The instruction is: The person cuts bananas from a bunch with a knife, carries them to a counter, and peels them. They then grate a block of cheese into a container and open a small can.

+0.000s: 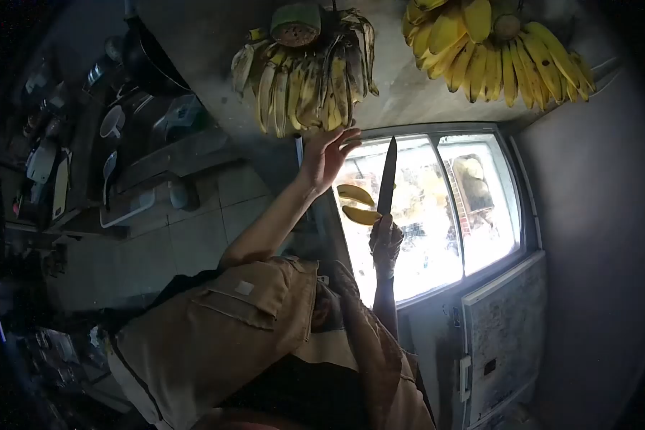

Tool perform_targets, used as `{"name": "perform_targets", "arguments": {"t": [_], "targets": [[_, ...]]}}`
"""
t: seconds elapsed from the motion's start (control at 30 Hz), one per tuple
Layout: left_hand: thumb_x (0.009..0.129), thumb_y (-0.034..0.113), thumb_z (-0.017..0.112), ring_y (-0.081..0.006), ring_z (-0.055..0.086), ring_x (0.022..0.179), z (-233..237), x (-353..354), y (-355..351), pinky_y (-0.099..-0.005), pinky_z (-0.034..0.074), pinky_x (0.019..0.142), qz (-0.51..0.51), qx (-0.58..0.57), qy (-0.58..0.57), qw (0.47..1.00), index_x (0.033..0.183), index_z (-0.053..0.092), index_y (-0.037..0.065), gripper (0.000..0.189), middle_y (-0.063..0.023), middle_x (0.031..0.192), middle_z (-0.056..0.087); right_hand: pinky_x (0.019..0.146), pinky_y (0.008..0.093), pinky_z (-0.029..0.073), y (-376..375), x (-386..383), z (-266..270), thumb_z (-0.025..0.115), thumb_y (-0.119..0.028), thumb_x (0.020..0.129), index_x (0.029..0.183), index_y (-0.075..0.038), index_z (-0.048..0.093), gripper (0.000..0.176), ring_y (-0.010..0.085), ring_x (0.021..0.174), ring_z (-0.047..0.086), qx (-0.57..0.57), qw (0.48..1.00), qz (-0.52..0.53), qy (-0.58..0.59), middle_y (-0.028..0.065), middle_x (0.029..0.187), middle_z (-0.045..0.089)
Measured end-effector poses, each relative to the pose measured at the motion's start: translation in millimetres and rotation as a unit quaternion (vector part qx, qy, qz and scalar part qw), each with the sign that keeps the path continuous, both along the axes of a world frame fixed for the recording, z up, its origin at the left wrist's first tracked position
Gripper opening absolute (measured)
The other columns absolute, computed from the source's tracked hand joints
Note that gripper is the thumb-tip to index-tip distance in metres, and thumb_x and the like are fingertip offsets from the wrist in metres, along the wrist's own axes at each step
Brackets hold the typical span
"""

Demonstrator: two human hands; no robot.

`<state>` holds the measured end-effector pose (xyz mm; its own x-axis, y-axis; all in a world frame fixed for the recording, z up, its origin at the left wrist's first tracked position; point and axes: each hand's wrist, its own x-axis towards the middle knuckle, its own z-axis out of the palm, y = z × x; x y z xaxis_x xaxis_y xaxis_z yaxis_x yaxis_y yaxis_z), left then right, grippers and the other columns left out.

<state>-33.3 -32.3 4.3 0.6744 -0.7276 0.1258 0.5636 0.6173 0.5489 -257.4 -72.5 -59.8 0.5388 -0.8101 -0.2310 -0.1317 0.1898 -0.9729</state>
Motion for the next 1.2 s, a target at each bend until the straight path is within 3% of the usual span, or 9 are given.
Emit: {"name": "perform_targets", "arguments": {"t": [0.1, 0.23, 0.33, 0.43, 0.7, 0.97, 1.07, 1.1, 1.2], "targets": [[0.093, 0.023, 0.057, -0.0175, 0.06, 0.102, 3, -10, 7, -0.0384, 0.04, 0.095, -0.052, -0.053, 0.107, 0.991, 0.105, 0.061, 0.011, 0.017, -0.0036, 0.104, 0.065, 0.038, 0.0255, 0.025, -2, 2, 6, 0.044, -0.047, 0.098, 0.064, -0.011, 0.05, 0.05, 0.0059, 0.039, 0.036, 0.01, 1.0, -0.008, -0.004, -0.0047, 0.048, 0.04], [0.096, 0.03, 0.054, -0.0158, 0.06, 0.093, 27, -30, 35, -0.0373, 0.042, 0.089, 0.051, 0.024, 0.054, 0.997, 0.109, 0.059, 0.011, 0.024, -0.0047, 0.101, 0.065, 0.039, 0.0257, 0.026, -13, 0, -6, 0.043, -0.046, 0.098, 0.064, -0.009, 0.051, 0.051, 0.0064, 0.039, 0.037, -0.026, 0.999, 0.005, -0.024, -0.0039, 0.047, 0.04], [0.099, 0.035, 0.047, -0.0163, 0.06, 0.087, 44, -33, 61, -0.0354, 0.046, 0.08, 0.103, 0.059, 0.005, 0.993, 0.112, 0.056, 0.006, 0.033, -0.0076, 0.098, 0.064, 0.039, 0.0252, 0.026, -43, -5, -93, 0.044, -0.046, 0.098, 0.064, -0.008, 0.051, 0.051, 0.0063, 0.04, 0.038, -0.12, 0.991, -0.015, -0.064, -0.0031, 0.047, 0.041], [0.102, 0.031, 0.041, -0.0178, 0.061, 0.084, 58, -33, 82, -0.0347, 0.048, 0.08, 0.146, 0.048, -0.002, 0.988, 0.12, 0.051, 0.003, 0.035, -0.009, 0.099, 0.063, 0.04, 0.0247, 0.025, -6, 11, 12, 0.046, -0.045, 0.098, 0.064, -0.008, 0.051, 0.051, 0.0056, 0.041, 0.038, 0.008, 0.999, 0.022, -0.045, -0.0029, 0.048, 0.042], [0.097, 0.03, 0.051, -0.0219, 0.051, 0.118, 87, -17, 98, -0.04, 0.041, 0.103, 0.337, 0.042, -0.124, 0.932, 0.129, 0.043, 0.004, 0.043, -0.0106, 0.124, 0.053, 0.04, 0.0234, 0.024, -1, 23, 18, 0.044, -0.05, 0.098, 0.064, -0.009, 0.05, 0.054, 0.0047, 0.04, 0.037, -0.01, 0.998, 0.049, -0.044, -0.0033, 0.048, 0.042], [0.088, 0.006, 0.063, -0.0188, 0.057, 0.112, 109, 1, 124, -0.0321, 0.047, 0.099, 0.181, 0.047, -0.049, 0.981, 0.127, 0.047, -0.001, 0.042, -0.0106, 0.119, 0.058, 0.043, 0.0264, 0.028, -4, 19, 18, 0.042, -0.045, 0.099, 0.065, -0.006, 0.05, 0.052, 0.0081, 0.043, 0.038, -0.078, 0.996, 0.047, 0.004, -0.0007, 0.048, 0.041], [0.084, -0.001, 0.063, -0.0213, 0.055, 0.117, 99, 14, 127, -0.031, 0.046, 0.102, 0.059, 0.152, -0.067, 0.984, 0.129, 0.048, 0.001, 0.047, -0.0138, 0.128, 0.053, 0.047, 0.033, 0.035, 3, 21, 59, 0.051, -0.021, 0.097, 0.07, -0.002, 0.051, 0.034, 0.0144, 0.046, 0.042, -0.3, 0.952, 0.052, -0.029, 0.0053, 0.052, 0.043], [0.084, -0.001, 0.063, -0.0213, 0.055, 0.117, 97, 16, 125, -0.031, 0.046, 0.102, 0.057, 0.153, -0.067, 0.984, 0.129, 0.048, 0.001, 0.047, -0.0138, 0.128, 0.053, 0.048, 0.0355, 0.039, -2, 17, 54, 0.056, -0.018, 0.094, 0.071, -0.001, 0.051, 0.029, 0.0249, 0.045, 0.048, -0.5, 0.864, 0.055, 0.014, 0.0102, 0.052, 0.047], [0.08, -0.002, 0.067, -0.021, 0.057, 0.111, 95, 14, 109, -0.0298, 0.049, 0.096, 0.046, 0.195, -0.163, 0.966, 0.131, 0.046, 0.003, 0.055, -0.0123, 0.122, 0.055, 0.048, 0.0379, 0.04, 24, 37, 177, 0.058, -0.025, 0.093, 0.072, -0.001, 0.053, 0.032, 0.0321, 0.048, 0.051, -0.428, 0.894, 0.127, 0.032, 0.0145, 0.056, 0.051]]}}
